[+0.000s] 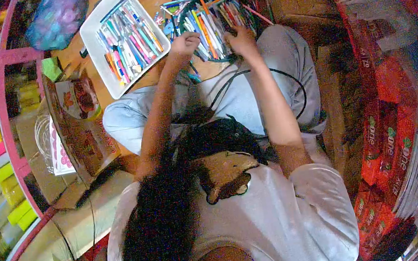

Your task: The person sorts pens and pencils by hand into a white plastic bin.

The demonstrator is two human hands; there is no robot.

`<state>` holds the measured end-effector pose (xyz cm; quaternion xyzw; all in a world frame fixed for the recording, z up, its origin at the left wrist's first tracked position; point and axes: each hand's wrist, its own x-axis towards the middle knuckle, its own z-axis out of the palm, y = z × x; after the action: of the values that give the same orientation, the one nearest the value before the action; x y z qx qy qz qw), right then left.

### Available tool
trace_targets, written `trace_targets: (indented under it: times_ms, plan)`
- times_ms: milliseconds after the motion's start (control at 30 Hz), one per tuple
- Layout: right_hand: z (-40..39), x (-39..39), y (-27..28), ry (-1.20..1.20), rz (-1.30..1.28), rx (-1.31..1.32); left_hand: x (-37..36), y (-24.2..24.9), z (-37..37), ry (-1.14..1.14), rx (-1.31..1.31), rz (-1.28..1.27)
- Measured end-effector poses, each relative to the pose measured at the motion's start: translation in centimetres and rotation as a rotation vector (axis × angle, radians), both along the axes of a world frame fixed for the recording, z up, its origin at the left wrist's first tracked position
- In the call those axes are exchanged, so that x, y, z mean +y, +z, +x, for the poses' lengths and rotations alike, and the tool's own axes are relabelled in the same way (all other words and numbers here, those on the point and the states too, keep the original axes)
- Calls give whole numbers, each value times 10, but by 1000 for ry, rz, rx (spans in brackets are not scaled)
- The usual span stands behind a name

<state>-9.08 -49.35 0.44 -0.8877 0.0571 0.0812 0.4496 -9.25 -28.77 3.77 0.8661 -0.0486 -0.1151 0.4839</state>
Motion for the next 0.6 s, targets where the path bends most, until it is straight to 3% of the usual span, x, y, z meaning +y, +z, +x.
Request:
trace_targets:
  times_ms: [67,100,200,367,467,533,567,600]
  plan:
    - [3,-6,-7,28,202,74,5,-2,0,66,19,-123]
    - [-7,0,23,33,416,126,6,13,-2,55,-13,-182]
    - [-29,26,95,136,704,304,5,23,-2,111,36,-571]
    - [-44,76,109,272,764,309,35,60,-34,316,71,-593]
    - [-49,95,96,275,752,302,88,59,-47,428,-193,-247]
    - [-49,96,81,276,699,316,141,51,-43,582,-62,-335]
    - [-48,95,68,285,661,368,161,59,-44,613,-153,-196]
    - [-48,98,72,290,590,366,194,29,-34,688,-244,35]
